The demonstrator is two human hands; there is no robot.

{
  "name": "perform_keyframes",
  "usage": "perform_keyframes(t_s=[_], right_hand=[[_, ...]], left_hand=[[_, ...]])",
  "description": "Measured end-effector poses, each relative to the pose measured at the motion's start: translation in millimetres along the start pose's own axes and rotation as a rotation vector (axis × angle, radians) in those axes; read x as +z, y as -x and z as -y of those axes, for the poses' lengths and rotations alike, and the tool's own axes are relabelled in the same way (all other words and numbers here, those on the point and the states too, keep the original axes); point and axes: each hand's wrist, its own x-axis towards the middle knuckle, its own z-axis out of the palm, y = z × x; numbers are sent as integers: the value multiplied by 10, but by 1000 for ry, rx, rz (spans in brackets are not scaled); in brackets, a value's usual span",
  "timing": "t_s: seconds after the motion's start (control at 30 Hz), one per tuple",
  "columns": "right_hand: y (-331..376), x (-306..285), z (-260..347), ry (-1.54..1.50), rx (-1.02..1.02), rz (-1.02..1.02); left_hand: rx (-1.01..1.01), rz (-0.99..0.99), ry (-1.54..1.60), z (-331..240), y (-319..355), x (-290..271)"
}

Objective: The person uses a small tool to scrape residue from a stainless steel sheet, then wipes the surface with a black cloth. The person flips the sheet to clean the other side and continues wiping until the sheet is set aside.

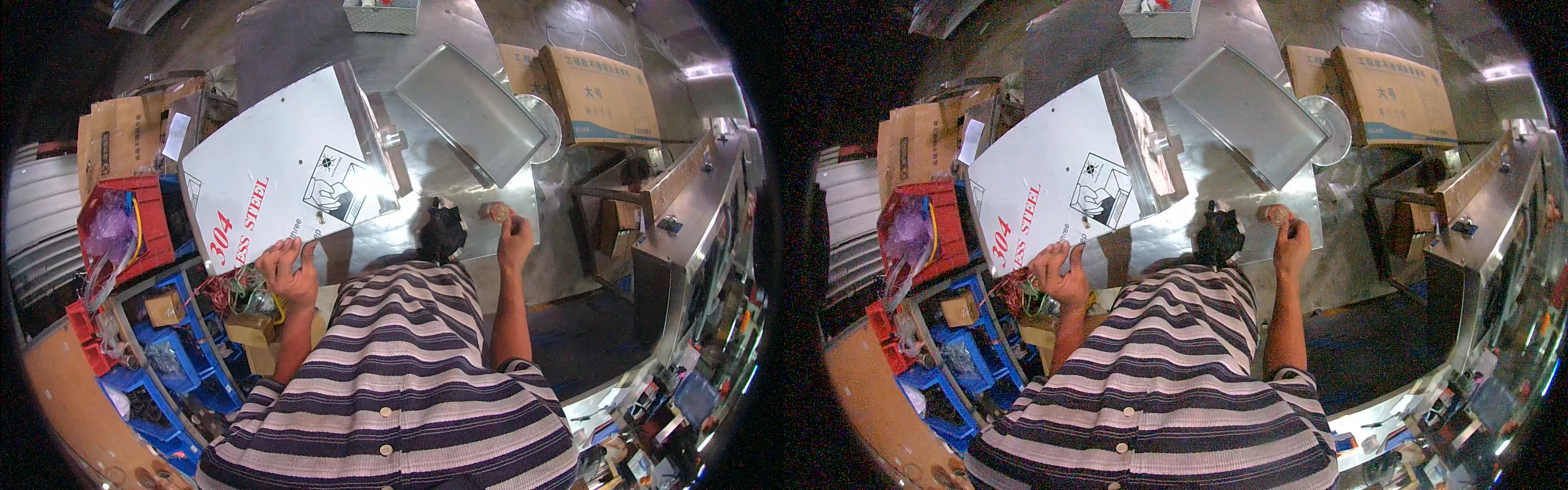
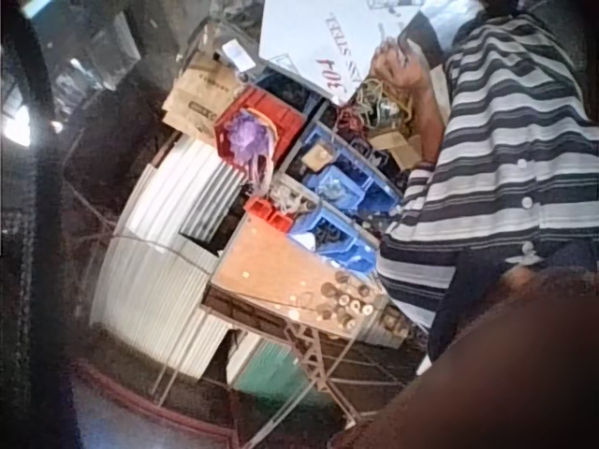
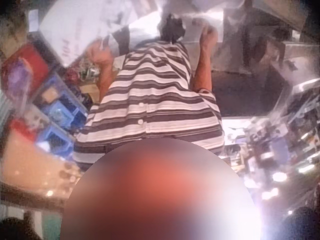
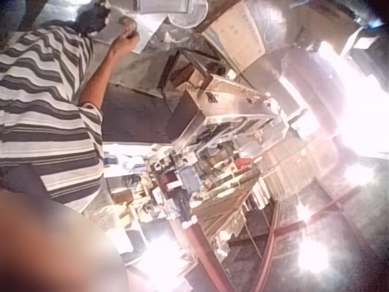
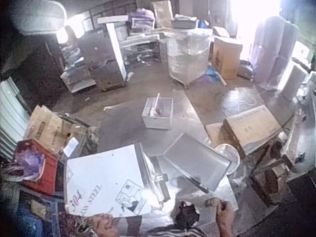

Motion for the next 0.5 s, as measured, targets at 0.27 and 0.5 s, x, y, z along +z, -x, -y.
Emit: perform_keyframes(t_s=[0.27,0.5], right_hand=[[-100,-441,731,-438,216,74],[-536,-166,1987,-875,77,339]], left_hand=[[11,5,-34,31,32,-45],[-23,13,-10,1,3,-30]])
